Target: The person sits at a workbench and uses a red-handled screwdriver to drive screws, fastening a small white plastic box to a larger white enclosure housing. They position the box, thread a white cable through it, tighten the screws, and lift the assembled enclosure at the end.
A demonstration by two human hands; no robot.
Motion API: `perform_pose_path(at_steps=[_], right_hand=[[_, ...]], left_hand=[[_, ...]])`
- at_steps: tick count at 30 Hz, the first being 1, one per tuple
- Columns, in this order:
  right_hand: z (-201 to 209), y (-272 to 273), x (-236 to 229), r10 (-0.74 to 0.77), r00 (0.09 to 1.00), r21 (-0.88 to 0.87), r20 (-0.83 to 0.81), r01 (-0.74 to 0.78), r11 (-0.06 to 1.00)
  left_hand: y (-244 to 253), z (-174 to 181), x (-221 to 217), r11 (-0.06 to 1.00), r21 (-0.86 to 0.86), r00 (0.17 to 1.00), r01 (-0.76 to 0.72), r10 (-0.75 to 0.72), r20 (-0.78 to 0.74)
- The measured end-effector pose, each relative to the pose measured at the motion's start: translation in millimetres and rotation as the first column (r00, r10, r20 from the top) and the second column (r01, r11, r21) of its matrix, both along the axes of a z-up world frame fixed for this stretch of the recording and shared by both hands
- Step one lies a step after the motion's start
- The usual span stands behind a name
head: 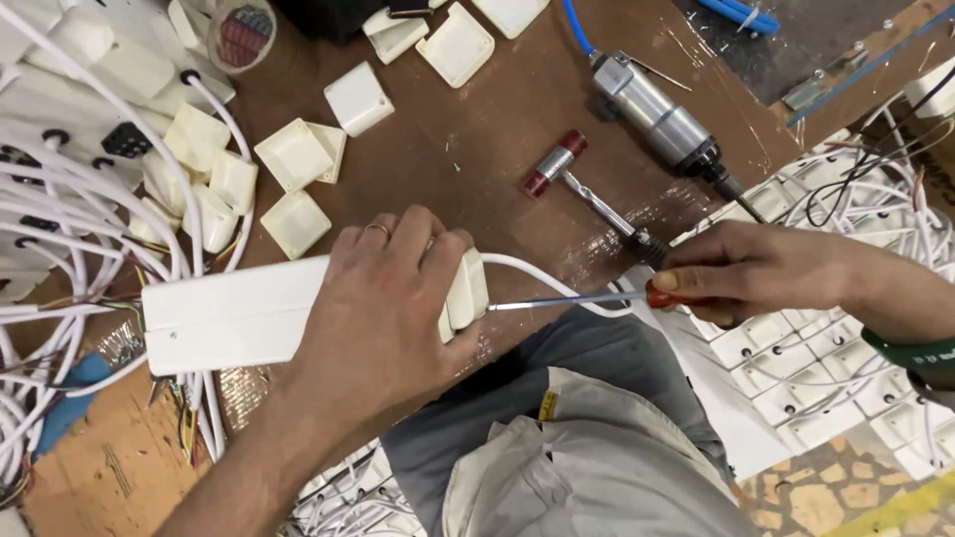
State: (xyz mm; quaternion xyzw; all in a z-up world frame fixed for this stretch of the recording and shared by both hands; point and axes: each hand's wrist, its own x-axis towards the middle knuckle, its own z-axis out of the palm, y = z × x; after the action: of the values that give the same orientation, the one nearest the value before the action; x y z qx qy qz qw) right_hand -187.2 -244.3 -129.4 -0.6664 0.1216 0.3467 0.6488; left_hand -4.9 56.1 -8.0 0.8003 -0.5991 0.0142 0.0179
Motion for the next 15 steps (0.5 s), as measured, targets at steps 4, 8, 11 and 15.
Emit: perform_pose_path(at_steps=[4,8,11,15], right_hand=[[6.4,8.2,-9.9,-0.003,0.974,-0.219,0.225,0.054,0.974],[19.7,20.7,-14.3,0.147,0.620,-0.448,0.771,0.364,0.816],[9.0,20.6,-11.7,0.084,0.787,-0.462,0.612,0.269,0.845],[0.6,16.1,-4.5,-0.075,0.996,-0.223,0.049,0.084,0.971]], left_hand=[[-2.6,2.1,0.3,1.000,0.020,0.998,-0.020,0.021,-0.051],[-3.6,3.8,0.4,1.000,0.023,0.998,-0.014,0.015,-0.058],[-3.6,6.1,0.0,1.000,0.014,0.998,-0.007,0.008,-0.058],[-3.5,5.4,-0.4,0.999,0.043,0.999,-0.010,0.012,-0.036]])
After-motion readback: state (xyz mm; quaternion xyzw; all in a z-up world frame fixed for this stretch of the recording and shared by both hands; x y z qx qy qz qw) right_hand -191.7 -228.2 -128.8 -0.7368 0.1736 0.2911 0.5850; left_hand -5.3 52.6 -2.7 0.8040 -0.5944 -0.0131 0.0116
